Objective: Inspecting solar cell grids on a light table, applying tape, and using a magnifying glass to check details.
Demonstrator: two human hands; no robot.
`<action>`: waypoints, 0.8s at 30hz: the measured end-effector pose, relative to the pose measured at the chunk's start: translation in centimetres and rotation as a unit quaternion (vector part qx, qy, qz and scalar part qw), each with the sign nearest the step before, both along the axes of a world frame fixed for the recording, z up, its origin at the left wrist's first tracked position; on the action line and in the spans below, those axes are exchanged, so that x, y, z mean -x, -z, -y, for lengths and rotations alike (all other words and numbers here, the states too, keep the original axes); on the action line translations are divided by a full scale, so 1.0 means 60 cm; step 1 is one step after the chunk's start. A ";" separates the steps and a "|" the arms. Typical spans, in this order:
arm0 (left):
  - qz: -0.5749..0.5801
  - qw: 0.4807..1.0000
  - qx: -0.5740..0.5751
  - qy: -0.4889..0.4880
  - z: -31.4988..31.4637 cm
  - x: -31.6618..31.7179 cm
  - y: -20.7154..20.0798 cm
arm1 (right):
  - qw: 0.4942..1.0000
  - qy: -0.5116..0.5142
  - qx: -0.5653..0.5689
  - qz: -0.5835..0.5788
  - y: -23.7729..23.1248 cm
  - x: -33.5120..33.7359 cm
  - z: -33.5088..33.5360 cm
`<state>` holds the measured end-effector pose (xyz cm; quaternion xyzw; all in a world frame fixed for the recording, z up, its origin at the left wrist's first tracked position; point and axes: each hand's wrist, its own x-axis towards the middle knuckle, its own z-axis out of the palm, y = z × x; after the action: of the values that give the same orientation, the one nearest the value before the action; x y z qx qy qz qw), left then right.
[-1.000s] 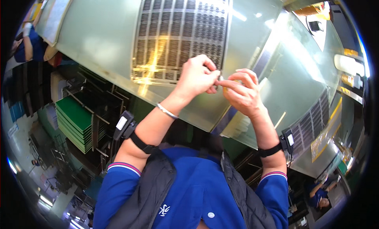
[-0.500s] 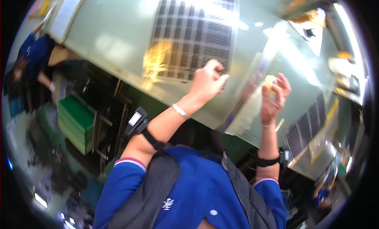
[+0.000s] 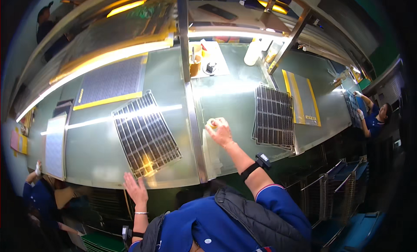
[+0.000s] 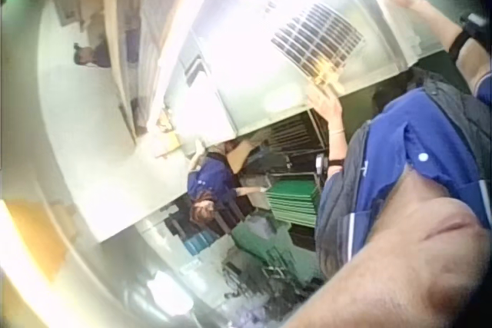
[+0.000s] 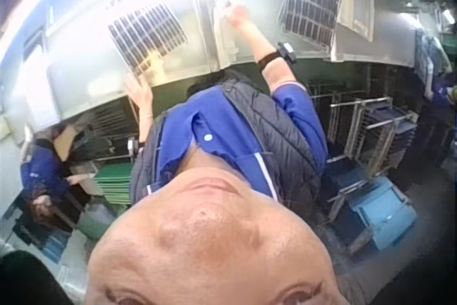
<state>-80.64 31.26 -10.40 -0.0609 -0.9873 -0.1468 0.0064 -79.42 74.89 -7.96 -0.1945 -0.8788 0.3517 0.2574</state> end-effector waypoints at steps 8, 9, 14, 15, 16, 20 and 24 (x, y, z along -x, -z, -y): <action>-0.046 0.965 -0.210 -0.149 0.028 0.100 0.040 | 0.992 0.038 -0.086 0.085 0.011 0.075 -0.137; -0.077 0.955 -0.231 -0.167 0.030 0.112 0.052 | 0.996 0.029 -0.057 0.056 0.011 0.089 -0.150; -0.168 0.948 -0.174 -0.206 0.019 0.148 0.072 | 0.995 0.034 0.043 0.089 -0.017 0.192 -0.191; -0.174 0.952 -0.157 -0.195 0.011 0.150 0.067 | 0.994 0.035 0.044 0.095 -0.012 0.210 -0.206; -0.171 0.953 -0.151 -0.199 0.015 0.146 0.067 | 0.998 0.007 0.045 0.046 -0.013 0.233 -0.209; -0.181 0.960 -0.102 -0.185 0.013 0.144 0.063 | 0.995 -0.026 0.095 0.031 -0.001 0.284 -0.201; -0.169 0.962 -0.049 -0.208 0.024 0.133 0.065 | 0.985 -0.032 0.152 0.072 0.022 0.279 -0.187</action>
<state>-88.65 29.84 -14.29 0.1219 -0.9544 -0.1775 0.2067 -96.15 86.10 -9.28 -0.2275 -0.8369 0.4749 0.1494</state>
